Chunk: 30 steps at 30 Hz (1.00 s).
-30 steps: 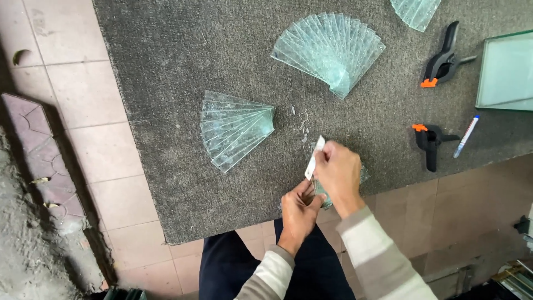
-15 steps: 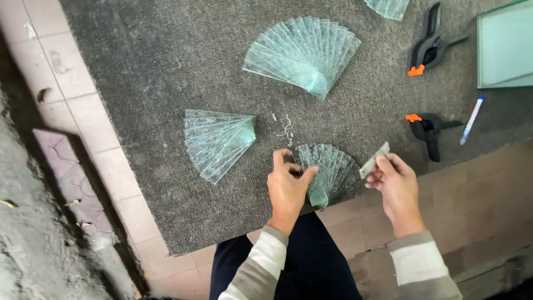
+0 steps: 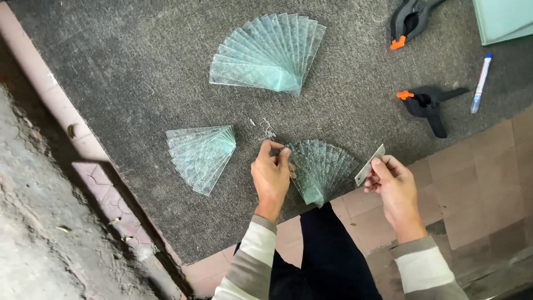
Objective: Trimming the edges of fan-shaped glass pieces using a small hand tool on a workbench.
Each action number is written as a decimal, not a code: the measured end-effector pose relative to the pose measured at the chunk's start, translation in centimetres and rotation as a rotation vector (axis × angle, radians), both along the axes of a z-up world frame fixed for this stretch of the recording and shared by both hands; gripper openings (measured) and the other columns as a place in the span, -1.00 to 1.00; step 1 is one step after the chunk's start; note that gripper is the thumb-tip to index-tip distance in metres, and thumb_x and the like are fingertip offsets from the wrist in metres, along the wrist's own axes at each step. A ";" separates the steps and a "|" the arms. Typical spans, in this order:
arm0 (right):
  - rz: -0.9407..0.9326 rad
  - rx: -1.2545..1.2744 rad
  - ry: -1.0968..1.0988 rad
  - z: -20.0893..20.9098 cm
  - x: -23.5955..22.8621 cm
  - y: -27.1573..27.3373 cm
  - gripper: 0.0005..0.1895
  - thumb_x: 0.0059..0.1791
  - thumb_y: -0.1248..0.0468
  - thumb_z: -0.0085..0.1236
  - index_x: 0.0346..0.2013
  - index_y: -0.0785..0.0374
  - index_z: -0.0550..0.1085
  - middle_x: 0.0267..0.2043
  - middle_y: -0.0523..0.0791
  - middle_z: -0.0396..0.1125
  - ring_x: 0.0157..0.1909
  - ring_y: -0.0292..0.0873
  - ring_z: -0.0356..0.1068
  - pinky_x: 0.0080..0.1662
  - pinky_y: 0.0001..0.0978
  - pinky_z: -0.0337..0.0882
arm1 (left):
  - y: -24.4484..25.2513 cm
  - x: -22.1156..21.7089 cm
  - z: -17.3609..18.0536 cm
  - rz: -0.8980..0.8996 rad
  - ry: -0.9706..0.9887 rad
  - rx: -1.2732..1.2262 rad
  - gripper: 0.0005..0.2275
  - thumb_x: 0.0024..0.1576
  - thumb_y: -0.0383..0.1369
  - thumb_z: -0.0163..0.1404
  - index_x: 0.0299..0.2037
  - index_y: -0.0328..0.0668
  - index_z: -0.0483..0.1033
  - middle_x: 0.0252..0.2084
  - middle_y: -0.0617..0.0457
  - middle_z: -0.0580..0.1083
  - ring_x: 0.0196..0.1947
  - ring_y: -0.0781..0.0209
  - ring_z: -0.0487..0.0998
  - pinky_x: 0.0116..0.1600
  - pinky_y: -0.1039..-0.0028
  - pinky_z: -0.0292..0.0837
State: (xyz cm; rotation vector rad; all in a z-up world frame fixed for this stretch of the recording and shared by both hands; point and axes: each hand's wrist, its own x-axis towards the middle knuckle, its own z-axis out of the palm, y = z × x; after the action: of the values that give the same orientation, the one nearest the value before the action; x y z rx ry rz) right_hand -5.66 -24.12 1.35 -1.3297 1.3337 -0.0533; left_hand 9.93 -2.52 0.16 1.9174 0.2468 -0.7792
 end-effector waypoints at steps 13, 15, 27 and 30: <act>0.049 0.063 -0.032 1.3 0.8 3.4 -0.80 0.22 0.32 0.15 -0.28 0.32 0.49 -0.43 0.01 0.35 -0.53 -0.09 0.45 -0.48 -0.23 0.57 | 0.0 1.1 2.7 0.114 0.118 -0.122 -0.69 0.18 -0.31 0.31 -0.01 -0.29 0.50 -0.50 -0.22 0.64 -0.64 0.12 0.67 -0.61 0.48 0.65; 0.057 0.072 -0.030 1.6 1.0 4.1 -0.81 0.22 0.33 0.16 -0.28 0.33 0.50 -0.43 0.02 0.36 -0.53 -0.09 0.45 -0.48 -0.22 0.57 | 0.0 0.8 1.5 0.134 0.139 -0.141 -0.76 0.21 -0.35 0.27 -0.06 -0.30 0.52 -0.51 -0.20 0.63 -0.65 0.13 0.66 -0.61 0.49 0.64; 0.211 0.033 -0.015 2.0 0.9 5.9 -0.80 0.19 0.37 0.15 -0.31 0.39 0.46 -0.45 0.10 0.37 -0.54 -0.04 0.48 -0.46 -0.17 0.62 | 0.7 0.7 0.9 0.199 0.184 -0.256 -0.84 0.32 -0.35 0.06 -0.15 -0.33 0.58 -0.50 -0.29 0.63 -0.62 0.05 0.69 -0.54 0.43 0.67; 0.267 -0.018 0.005 2.4 1.3 6.0 -0.80 0.19 0.37 0.15 -0.32 0.38 0.47 -0.49 0.09 0.36 -0.54 -0.05 0.47 -0.44 -0.17 0.61 | 0.7 0.9 1.1 0.145 0.141 -0.228 -0.85 0.21 -0.39 0.27 -0.18 -0.32 0.60 -0.52 -0.26 0.64 -0.63 0.07 0.69 -0.56 0.44 0.68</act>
State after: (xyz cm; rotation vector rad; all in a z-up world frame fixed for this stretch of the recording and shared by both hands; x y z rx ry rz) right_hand -4.37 -18.13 3.77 -1.5135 1.1518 0.1209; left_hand 10.81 -1.85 1.29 1.6145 0.3634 -0.8098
